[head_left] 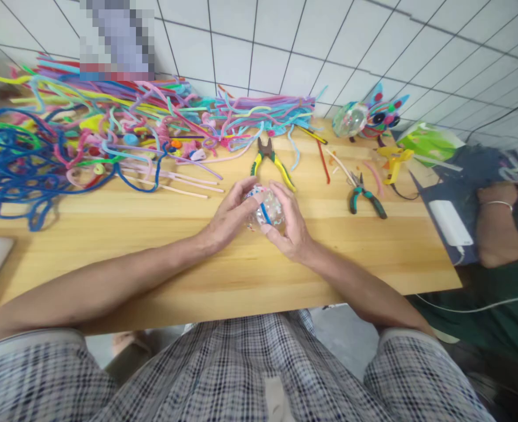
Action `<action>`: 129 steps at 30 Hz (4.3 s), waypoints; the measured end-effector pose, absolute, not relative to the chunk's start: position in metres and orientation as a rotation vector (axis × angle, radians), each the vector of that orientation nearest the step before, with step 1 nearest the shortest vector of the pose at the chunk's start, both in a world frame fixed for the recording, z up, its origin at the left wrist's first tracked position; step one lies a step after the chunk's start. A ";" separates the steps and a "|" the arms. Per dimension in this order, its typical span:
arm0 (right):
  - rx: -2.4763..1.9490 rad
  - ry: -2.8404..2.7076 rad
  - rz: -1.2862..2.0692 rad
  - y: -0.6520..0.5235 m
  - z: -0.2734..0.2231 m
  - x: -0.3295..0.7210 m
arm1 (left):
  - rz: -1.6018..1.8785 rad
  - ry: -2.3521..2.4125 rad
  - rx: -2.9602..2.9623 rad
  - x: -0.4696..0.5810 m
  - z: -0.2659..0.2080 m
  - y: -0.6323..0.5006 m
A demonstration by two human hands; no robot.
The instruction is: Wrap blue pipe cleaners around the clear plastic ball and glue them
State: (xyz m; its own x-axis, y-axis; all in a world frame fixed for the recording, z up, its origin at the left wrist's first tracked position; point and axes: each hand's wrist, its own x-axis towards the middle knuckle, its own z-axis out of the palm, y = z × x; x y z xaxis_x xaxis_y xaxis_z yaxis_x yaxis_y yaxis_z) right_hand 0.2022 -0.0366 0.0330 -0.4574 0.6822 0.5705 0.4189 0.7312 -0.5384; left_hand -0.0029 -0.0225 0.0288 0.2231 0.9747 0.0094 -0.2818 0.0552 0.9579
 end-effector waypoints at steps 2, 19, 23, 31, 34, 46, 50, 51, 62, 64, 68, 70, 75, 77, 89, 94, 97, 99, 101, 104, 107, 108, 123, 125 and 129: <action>-0.853 -2.061 0.418 -0.041 0.036 0.197 | 1.149 0.833 1.052 -0.002 0.031 -0.026; -0.951 -2.041 0.487 -0.055 0.041 0.194 | 1.154 0.782 1.063 0.000 0.034 -0.040; -0.959 -2.042 0.518 -0.054 0.043 0.196 | 1.152 0.755 1.010 0.000 0.037 -0.039; -0.953 -2.005 0.640 -0.052 0.046 0.200 | 1.134 0.713 0.883 0.002 0.042 -0.040; -0.930 -1.980 0.632 -0.053 0.044 0.199 | 1.146 0.727 0.921 0.001 0.043 -0.041; -0.898 -1.960 0.628 -0.050 0.044 0.199 | 1.204 0.733 0.982 0.003 0.038 -0.041; -0.802 -2.150 0.715 -0.035 0.048 0.217 | 1.172 0.767 0.929 0.003 0.039 -0.036; -0.770 -2.214 0.725 -0.030 0.049 0.222 | 1.166 0.778 0.908 0.003 0.040 -0.034; -0.687 -2.394 0.718 -0.011 0.054 0.233 | 1.163 0.766 0.854 0.002 0.043 -0.030; -0.704 -2.406 0.703 -0.012 0.054 0.232 | 1.173 0.749 0.862 0.002 0.042 -0.030; -0.719 -2.402 0.697 -0.012 0.055 0.231 | 1.152 0.728 0.807 0.003 0.042 -0.028; -0.717 -2.389 0.681 -0.013 0.056 0.230 | 1.151 0.747 0.787 0.002 0.041 -0.027; -0.701 -2.310 0.532 -0.018 0.051 0.228 | 1.191 0.767 1.192 -0.004 0.040 -0.030; -0.700 -2.290 0.480 -0.020 0.045 0.228 | 1.202 0.786 1.371 -0.007 0.038 -0.032; -0.624 -2.332 0.280 -0.014 0.024 0.229 | 1.153 0.766 1.709 -0.016 0.030 -0.025; -0.664 -2.391 0.194 -0.019 0.033 0.233 | 1.154 0.772 1.801 -0.017 0.033 -0.022; -0.656 -2.357 0.197 -0.022 0.038 0.232 | 1.135 0.790 1.825 -0.017 0.035 -0.022; -0.653 -2.350 0.209 -0.022 0.040 0.232 | 1.121 0.791 1.812 -0.017 0.037 -0.023; -0.650 -2.354 0.211 -0.022 0.041 0.231 | 1.107 0.777 1.758 -0.018 0.039 -0.025; -0.635 -2.343 0.214 -0.021 0.042 0.229 | 1.078 0.770 1.643 -0.019 0.043 -0.027; -0.609 -2.326 0.245 -0.020 0.043 0.227 | 1.074 0.793 1.552 -0.019 0.043 -0.026; -0.597 -2.324 0.271 -0.019 0.043 0.227 | 1.080 0.801 1.529 -0.019 0.043 -0.025; -0.595 -2.162 -0.029 -0.033 0.054 0.217 | 1.062 0.805 1.470 -0.016 0.040 -0.023; -0.575 -2.154 -0.046 -0.033 0.053 0.216 | 1.079 0.814 1.495 -0.016 0.038 -0.023; -0.576 -2.143 -0.072 -0.033 0.051 0.216 | 1.118 0.803 1.553 -0.015 0.034 -0.023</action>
State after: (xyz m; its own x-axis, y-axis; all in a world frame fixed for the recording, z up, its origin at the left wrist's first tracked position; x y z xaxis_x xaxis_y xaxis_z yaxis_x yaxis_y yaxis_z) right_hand 0.2161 -0.0331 0.0509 -0.4971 0.3759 0.7821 0.4277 0.8904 -0.1562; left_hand -0.0147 -0.0225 0.0339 0.3469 0.9014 0.2592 -0.0423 -0.2611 0.9644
